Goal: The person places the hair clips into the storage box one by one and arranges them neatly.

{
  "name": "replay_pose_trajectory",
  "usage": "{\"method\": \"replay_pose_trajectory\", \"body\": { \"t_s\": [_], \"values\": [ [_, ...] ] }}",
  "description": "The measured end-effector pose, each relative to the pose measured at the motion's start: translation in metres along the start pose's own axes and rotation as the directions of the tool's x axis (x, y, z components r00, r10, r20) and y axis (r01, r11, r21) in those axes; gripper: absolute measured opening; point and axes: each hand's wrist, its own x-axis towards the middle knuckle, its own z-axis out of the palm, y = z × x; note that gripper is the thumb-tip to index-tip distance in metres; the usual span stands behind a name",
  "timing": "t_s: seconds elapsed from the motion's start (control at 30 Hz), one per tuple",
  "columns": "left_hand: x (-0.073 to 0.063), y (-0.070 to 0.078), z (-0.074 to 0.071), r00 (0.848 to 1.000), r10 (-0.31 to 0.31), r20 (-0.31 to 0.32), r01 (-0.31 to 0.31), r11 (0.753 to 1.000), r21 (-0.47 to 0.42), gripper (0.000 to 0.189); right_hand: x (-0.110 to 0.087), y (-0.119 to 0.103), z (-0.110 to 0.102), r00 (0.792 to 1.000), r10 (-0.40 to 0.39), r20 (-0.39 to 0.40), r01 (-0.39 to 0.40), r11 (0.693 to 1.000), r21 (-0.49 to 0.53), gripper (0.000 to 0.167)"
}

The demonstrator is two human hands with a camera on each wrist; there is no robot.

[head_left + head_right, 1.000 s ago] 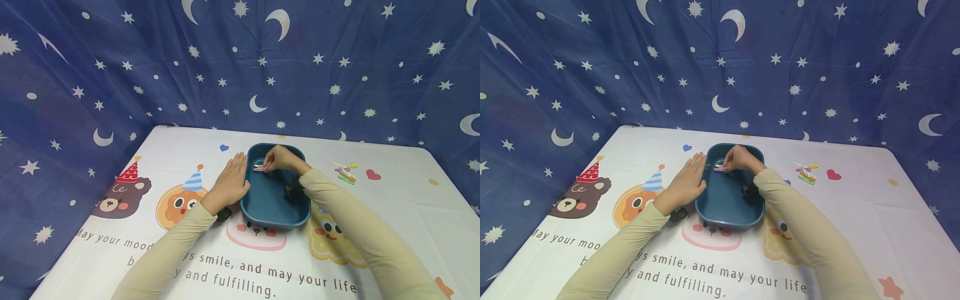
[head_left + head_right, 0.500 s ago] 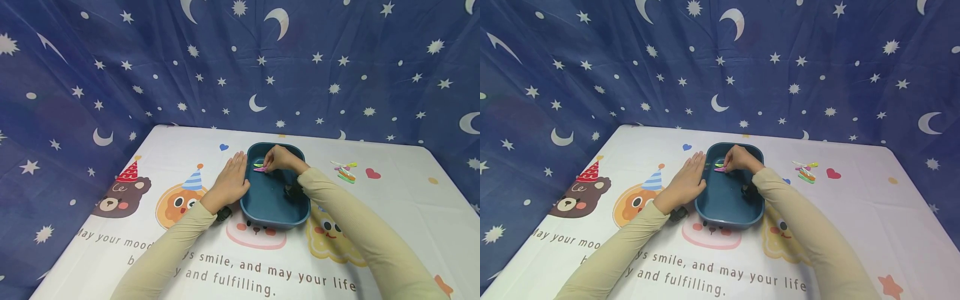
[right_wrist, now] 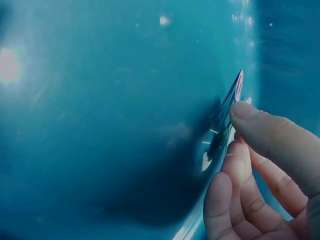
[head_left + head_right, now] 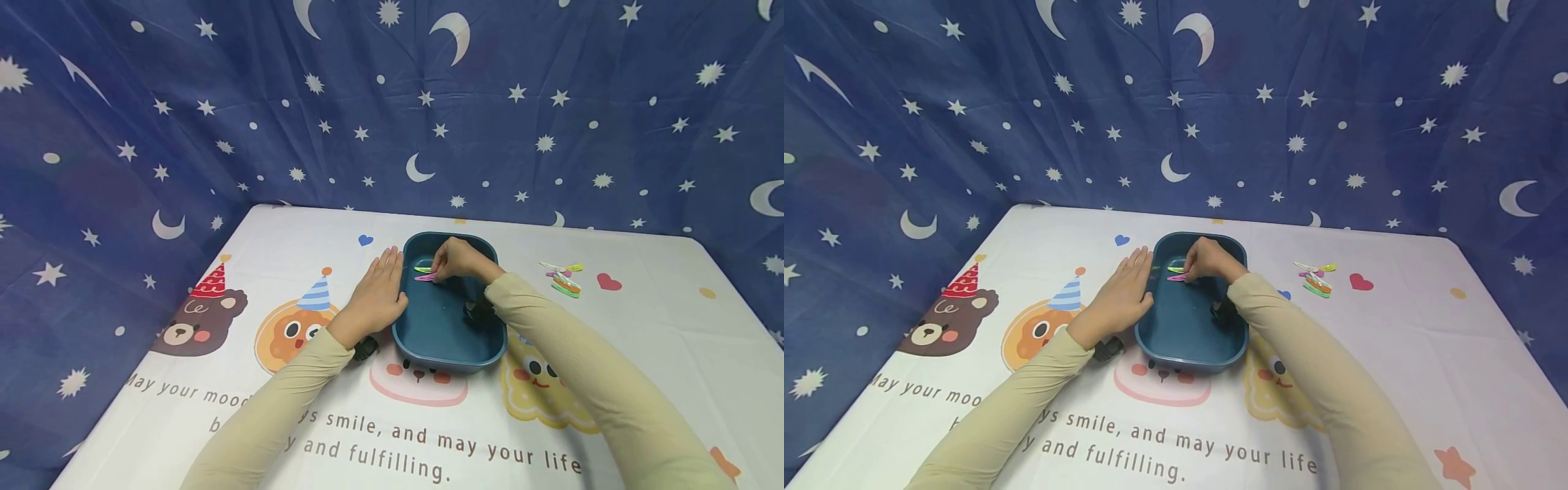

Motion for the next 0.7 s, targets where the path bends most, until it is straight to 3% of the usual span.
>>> {"method": "replay_pose_trajectory", "body": {
  "t_s": [0.7],
  "values": [
    [0.0000,0.0012,-0.0012,1.000,-0.007,0.004,0.007,1.000,-0.005,0.070,-0.0005,0.0012,-0.0002,0.999,0.032,0.015,-0.032,0.999,0.017,0.011]
  ]
}}
